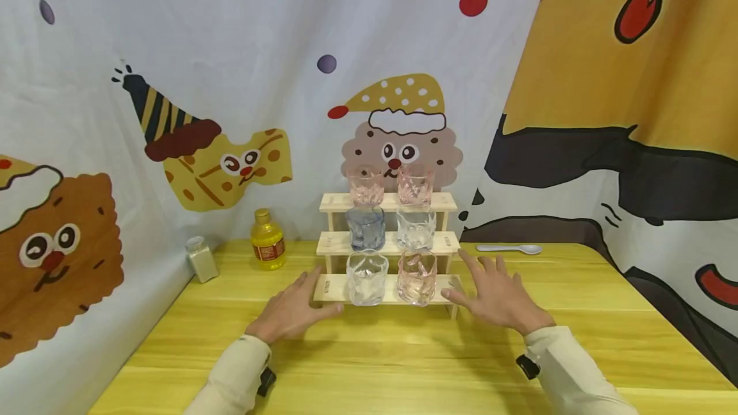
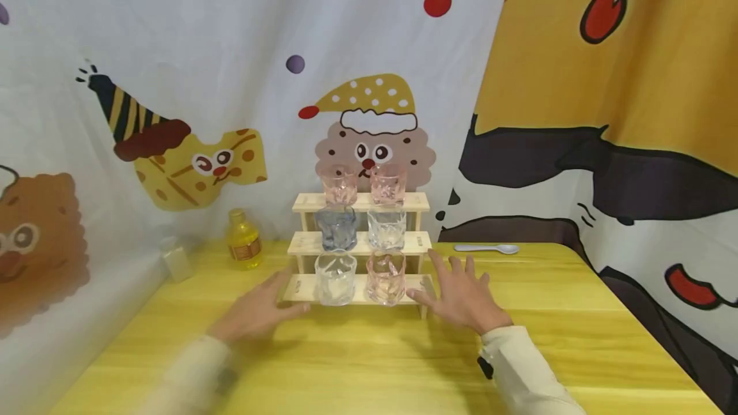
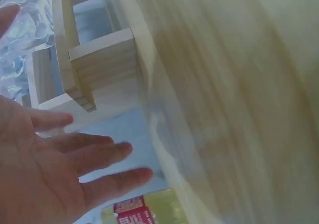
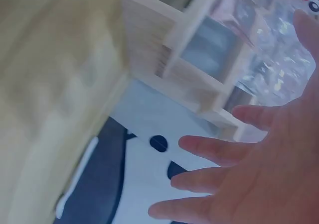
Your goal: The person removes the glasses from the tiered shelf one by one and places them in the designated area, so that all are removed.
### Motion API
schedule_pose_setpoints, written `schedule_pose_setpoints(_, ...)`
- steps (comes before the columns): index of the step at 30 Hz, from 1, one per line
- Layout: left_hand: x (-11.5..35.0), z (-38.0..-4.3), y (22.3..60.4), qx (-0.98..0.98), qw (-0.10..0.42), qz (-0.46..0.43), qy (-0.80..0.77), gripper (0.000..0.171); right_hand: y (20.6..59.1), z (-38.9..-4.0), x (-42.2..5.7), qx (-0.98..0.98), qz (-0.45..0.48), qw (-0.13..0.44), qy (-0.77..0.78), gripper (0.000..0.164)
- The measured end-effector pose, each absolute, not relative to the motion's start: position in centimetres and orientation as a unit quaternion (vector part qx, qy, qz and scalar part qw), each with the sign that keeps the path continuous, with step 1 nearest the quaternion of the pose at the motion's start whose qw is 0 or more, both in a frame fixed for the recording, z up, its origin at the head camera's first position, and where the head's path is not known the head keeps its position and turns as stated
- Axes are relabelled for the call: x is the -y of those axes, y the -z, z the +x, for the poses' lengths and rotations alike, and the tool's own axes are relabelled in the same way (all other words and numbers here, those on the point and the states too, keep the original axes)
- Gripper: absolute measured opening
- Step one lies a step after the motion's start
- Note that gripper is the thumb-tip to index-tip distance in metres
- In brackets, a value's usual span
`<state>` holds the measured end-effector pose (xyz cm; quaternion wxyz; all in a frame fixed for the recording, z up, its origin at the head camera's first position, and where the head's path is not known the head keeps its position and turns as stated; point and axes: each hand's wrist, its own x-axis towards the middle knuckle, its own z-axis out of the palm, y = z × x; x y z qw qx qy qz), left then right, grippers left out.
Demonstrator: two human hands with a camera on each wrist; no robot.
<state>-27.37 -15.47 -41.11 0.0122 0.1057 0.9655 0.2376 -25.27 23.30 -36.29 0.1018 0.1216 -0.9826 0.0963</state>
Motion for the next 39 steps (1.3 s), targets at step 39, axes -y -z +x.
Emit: schedule_pose_setpoints(39, 14.8, -29.4, 41.5, -0.929, 0.031, 0.115, -0.349, 0.1, 26.7, -34.6, -20.7, 0.931, 0.171, 0.101, -0.306, 0.072)
